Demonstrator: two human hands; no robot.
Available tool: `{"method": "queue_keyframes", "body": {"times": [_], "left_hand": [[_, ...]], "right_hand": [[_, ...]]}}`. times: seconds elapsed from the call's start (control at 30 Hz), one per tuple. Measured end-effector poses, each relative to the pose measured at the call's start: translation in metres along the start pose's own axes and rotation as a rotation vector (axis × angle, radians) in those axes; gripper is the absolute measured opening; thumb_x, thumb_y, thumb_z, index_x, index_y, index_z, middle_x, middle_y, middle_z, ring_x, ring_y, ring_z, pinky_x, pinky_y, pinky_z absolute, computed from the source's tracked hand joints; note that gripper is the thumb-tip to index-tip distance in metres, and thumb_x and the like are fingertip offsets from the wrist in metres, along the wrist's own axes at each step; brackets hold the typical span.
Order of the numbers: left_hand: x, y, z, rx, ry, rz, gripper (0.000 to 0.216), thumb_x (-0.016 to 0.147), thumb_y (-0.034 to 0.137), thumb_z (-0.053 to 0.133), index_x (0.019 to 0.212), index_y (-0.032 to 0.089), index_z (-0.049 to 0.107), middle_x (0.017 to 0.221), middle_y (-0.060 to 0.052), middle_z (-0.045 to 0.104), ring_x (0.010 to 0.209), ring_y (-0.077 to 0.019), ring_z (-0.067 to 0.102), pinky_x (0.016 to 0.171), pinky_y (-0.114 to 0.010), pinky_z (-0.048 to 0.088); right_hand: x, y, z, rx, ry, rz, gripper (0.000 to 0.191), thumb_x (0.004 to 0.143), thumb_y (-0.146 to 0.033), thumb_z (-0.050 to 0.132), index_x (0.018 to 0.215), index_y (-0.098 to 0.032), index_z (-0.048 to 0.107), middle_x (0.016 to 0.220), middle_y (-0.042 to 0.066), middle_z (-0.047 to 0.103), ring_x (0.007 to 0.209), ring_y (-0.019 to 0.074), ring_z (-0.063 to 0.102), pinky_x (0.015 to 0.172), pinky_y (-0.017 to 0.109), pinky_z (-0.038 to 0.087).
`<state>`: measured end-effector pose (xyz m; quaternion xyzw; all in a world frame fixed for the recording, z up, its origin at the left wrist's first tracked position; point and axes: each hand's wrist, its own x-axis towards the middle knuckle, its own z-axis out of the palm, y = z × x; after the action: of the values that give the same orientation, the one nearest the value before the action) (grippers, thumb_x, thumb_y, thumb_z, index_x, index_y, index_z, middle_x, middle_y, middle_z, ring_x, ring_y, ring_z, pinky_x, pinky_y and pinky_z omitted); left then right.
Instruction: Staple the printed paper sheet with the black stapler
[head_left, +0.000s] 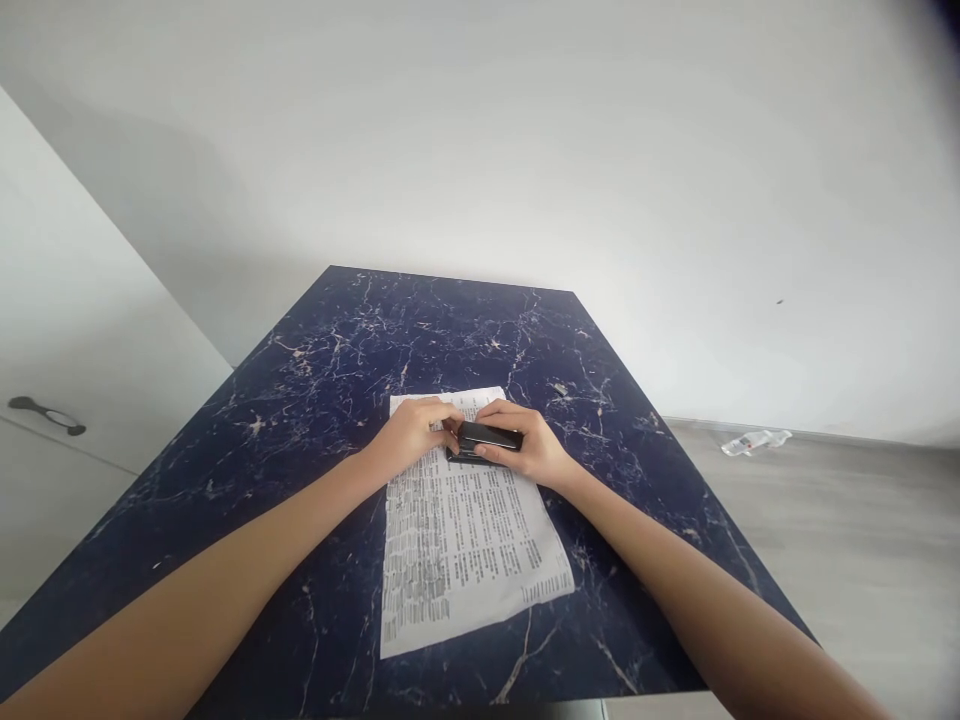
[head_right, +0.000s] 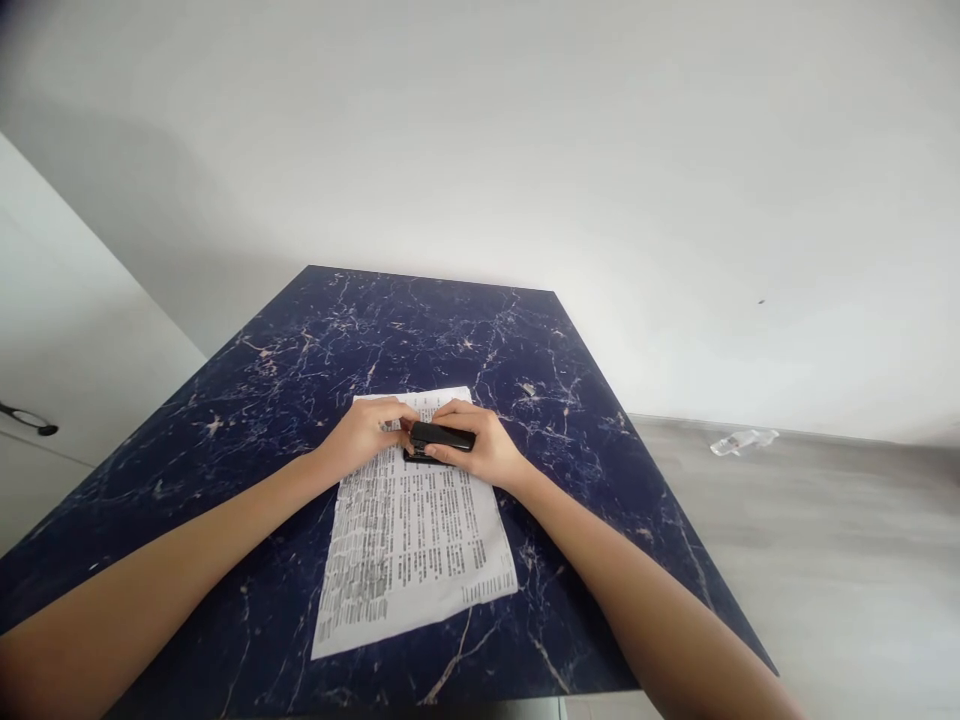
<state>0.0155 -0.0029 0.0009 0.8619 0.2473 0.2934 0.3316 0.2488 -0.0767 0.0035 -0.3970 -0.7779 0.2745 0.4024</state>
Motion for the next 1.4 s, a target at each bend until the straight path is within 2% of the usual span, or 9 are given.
{"method": "queue_keyframes", "body": {"times": [0.13,0.37,0.5,0.6,0.7,0.87,1.27,1.33,1.4], "left_hand": [[0.000,-0.005,-0.003,0.078,-0.026,-0.028,0.006,0.088,0.022,0.073,0.092,0.023,0.076,0.089,-0.003,0.076,0.086,-0.0220,0.070,0.081,-0.036,0.055],[-0.004,-0.028,-0.013,0.294,0.016,-0.138,0.054,0.100,0.053,0.058,0.144,0.023,0.057,0.148,-0.014,0.058,0.139,-0.0344,0.050,0.114,-0.052,0.040],[-0.006,-0.033,-0.009,0.457,-0.049,-0.087,0.046,0.101,0.048,0.057,0.138,0.021,0.060,0.136,-0.013,0.061,0.126,-0.0349,0.055,0.107,-0.052,0.044],[-0.009,-0.030,-0.012,0.447,-0.041,-0.055,0.037,0.101,0.039,0.058,0.134,0.022,0.058,0.125,-0.010,0.062,0.113,-0.0299,0.059,0.101,-0.048,0.047],[-0.012,-0.029,-0.020,0.425,-0.009,0.020,0.035,0.101,0.031,0.059,0.136,0.027,0.055,0.126,-0.009,0.057,0.113,-0.0282,0.058,0.101,-0.048,0.047],[-0.011,-0.035,-0.028,0.468,0.044,0.199,0.026,0.102,0.027,0.057,0.127,0.031,0.061,0.124,-0.008,0.053,0.105,-0.0249,0.057,0.102,-0.050,0.047],[-0.013,-0.037,-0.030,0.528,0.070,0.138,0.021,0.102,0.025,0.057,0.122,0.029,0.065,0.131,-0.009,0.052,0.110,-0.0266,0.057,0.101,-0.054,0.045],[-0.012,-0.036,-0.030,0.535,0.064,0.131,0.020,0.102,0.025,0.057,0.121,0.028,0.065,0.132,-0.009,0.052,0.110,-0.0270,0.057,0.100,-0.054,0.045],[-0.012,-0.034,-0.030,0.538,0.058,0.122,0.020,0.102,0.025,0.055,0.119,0.028,0.064,0.134,-0.010,0.051,0.113,-0.0278,0.057,0.101,-0.056,0.045]], "right_hand": [[0.000,-0.001,0.001,-0.045,-0.009,-0.021,0.029,0.092,-0.044,0.075,0.111,-0.023,0.074,0.106,0.008,0.072,0.092,0.0226,0.067,0.082,0.039,0.056],[-0.003,-0.007,-0.007,-0.213,0.087,0.077,0.027,0.093,-0.043,0.074,0.111,-0.023,0.073,0.096,0.005,0.076,0.081,0.0215,0.069,0.073,0.036,0.054],[-0.006,0.006,-0.026,-0.383,0.358,0.179,0.028,0.093,-0.043,0.072,0.114,-0.024,0.074,0.104,0.008,0.076,0.089,0.0263,0.071,0.079,0.041,0.056],[-0.010,0.021,-0.044,-0.543,0.422,0.276,0.026,0.092,-0.039,0.070,0.112,-0.023,0.076,0.103,0.009,0.077,0.091,0.0292,0.071,0.084,0.046,0.056],[-0.016,0.026,-0.060,-0.512,0.367,0.356,0.027,0.088,-0.037,0.073,0.111,-0.023,0.078,0.105,0.009,0.079,0.093,0.0314,0.073,0.085,0.048,0.057],[-0.020,0.011,-0.070,-0.281,0.096,0.323,0.029,0.084,-0.039,0.080,0.109,-0.024,0.080,0.107,0.006,0.079,0.093,0.0286,0.073,0.085,0.046,0.057],[-0.017,-0.025,-0.049,-0.059,-0.287,0.112,0.027,0.089,-0.037,0.078,0.114,-0.028,0.079,0.103,0.003,0.076,0.087,0.0216,0.071,0.076,0.036,0.057],[-0.016,-0.029,-0.046,-0.095,-0.305,0.067,0.031,0.090,-0.043,0.076,0.117,-0.028,0.077,0.107,0.004,0.076,0.093,0.0234,0.072,0.082,0.039,0.057],[-0.015,-0.036,-0.040,-0.167,-0.190,0.046,0.034,0.099,-0.049,0.064,0.121,-0.026,0.074,0.117,0.006,0.075,0.108,0.0262,0.070,0.095,0.044,0.055]]}}
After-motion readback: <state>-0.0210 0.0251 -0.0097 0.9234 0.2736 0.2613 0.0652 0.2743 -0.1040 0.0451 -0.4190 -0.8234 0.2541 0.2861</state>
